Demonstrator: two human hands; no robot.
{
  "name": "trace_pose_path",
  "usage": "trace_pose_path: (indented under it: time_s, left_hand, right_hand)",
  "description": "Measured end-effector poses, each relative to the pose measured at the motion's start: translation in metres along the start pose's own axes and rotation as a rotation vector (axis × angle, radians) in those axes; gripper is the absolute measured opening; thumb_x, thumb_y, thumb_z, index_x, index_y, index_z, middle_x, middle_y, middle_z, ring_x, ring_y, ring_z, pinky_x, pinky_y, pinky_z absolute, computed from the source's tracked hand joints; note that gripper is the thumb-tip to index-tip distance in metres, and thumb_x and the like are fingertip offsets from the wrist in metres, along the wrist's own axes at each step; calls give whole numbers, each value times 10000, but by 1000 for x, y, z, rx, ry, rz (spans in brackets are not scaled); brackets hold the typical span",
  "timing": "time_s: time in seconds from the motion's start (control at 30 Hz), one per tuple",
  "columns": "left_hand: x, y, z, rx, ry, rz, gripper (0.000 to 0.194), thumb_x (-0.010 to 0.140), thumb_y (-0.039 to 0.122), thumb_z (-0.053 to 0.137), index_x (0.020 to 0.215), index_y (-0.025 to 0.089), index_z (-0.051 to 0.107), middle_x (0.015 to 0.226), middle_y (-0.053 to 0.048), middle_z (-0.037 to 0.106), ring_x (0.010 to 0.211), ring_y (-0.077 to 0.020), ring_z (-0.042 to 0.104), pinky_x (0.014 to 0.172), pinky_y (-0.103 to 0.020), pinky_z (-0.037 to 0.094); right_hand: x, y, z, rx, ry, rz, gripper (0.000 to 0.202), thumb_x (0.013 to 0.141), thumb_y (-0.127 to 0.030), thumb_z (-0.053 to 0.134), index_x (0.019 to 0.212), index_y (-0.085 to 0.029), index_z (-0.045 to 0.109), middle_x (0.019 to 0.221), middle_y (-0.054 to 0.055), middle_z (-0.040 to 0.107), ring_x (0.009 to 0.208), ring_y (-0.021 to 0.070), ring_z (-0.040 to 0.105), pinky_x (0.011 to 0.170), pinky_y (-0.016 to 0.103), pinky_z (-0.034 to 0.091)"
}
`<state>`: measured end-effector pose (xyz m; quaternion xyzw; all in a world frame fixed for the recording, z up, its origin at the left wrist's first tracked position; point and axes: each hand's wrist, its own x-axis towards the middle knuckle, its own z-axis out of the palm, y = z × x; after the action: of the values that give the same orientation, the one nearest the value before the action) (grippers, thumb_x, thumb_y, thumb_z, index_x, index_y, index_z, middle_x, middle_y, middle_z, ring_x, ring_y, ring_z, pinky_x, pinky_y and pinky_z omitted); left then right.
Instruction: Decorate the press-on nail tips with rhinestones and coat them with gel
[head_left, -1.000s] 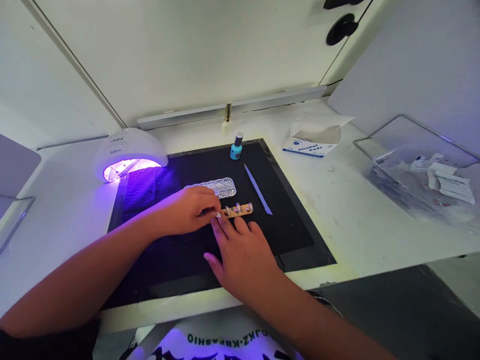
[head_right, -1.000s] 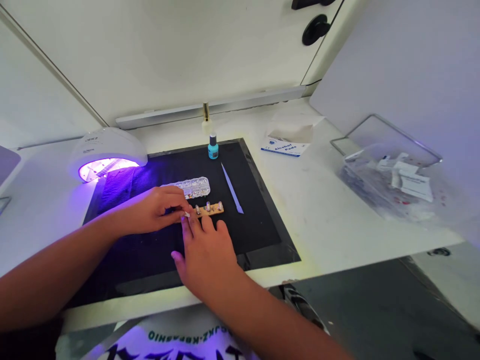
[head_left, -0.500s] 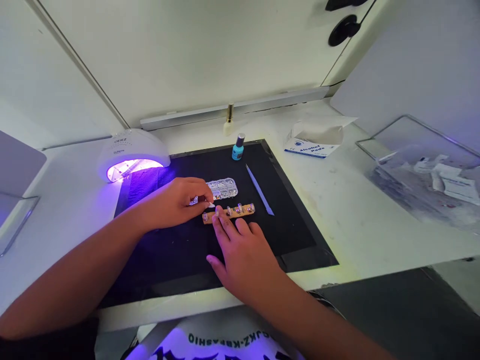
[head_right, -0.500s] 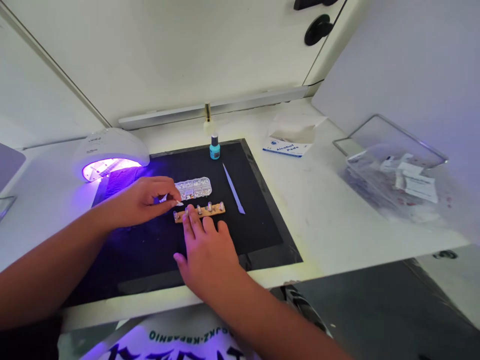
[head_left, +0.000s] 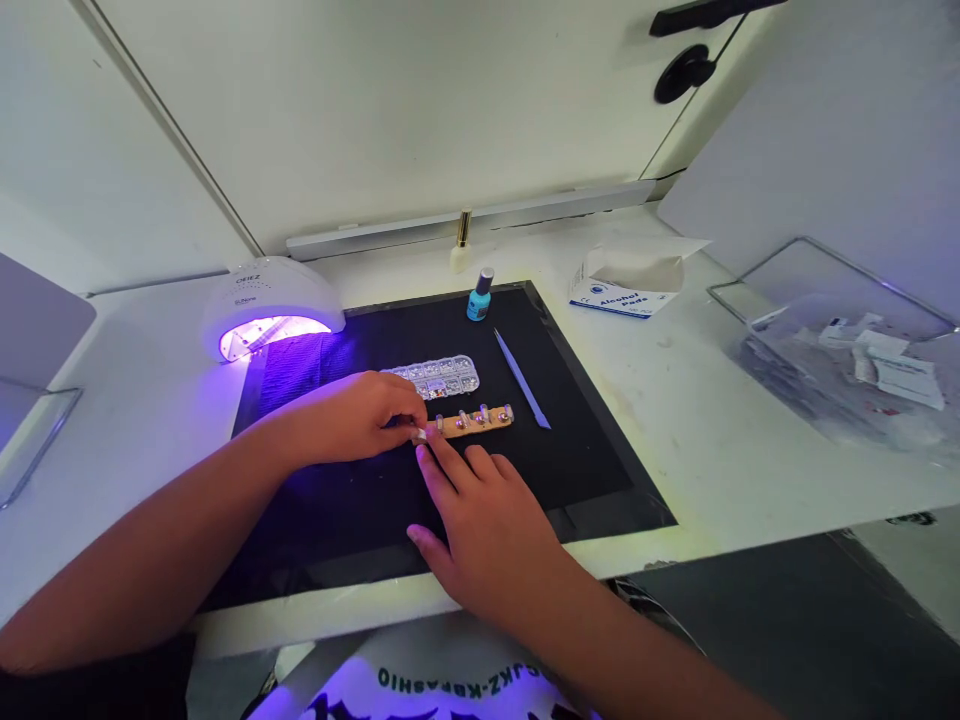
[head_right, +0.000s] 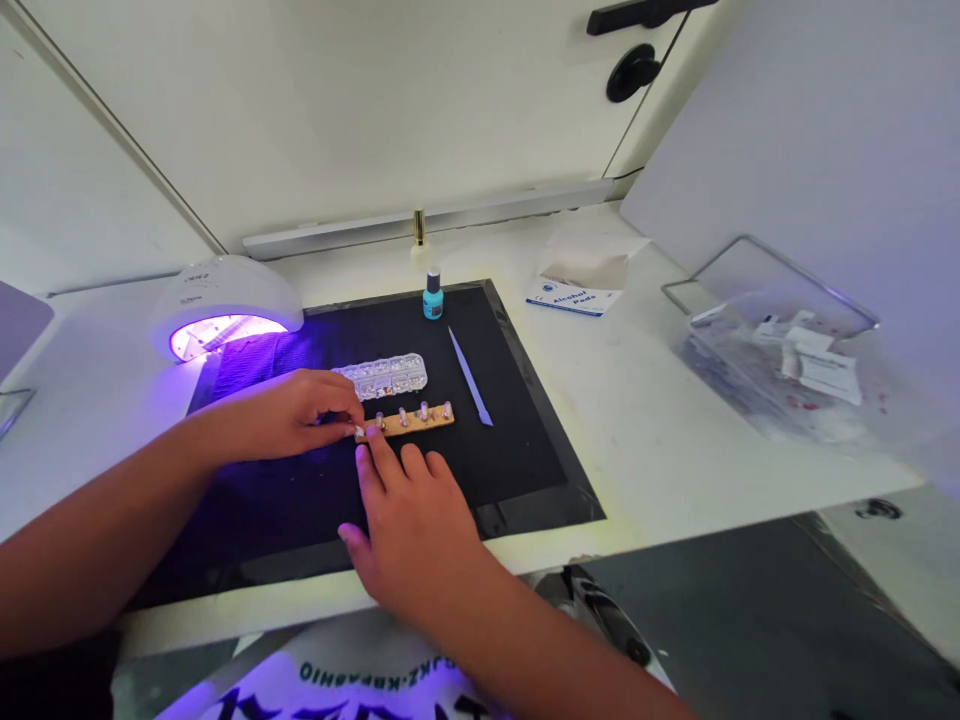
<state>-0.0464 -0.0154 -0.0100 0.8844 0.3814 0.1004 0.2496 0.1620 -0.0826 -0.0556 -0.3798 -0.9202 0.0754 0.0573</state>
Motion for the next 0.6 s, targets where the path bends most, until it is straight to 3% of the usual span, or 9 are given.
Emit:
trace_pose_path:
  time_s: [0.33, 0.6]
  left_hand:
    - [1, -3, -2, 19, -18, 79, 197, 925, 141, 548, 957, 161, 741, 808, -46, 647, 751, -137, 607, 707, -247, 476]
    - [0, -6, -1, 60, -9, 57, 209, 933, 174, 518, 950, 157, 726, 857, -60, 641, 804, -167, 615, 731, -287, 488]
  right_hand:
    - [20, -7, -4, 9, -90, 68, 654, 915, -480, 531, 1458, -123, 454, 1487, 136, 507, 1209, 372, 500, 872, 522, 473]
    - [21, -6, -5, 9, -116, 72, 677, 920, -470, 524, 1479, -103, 416, 1485, 131, 510, 1220, 368, 502, 884, 533, 468]
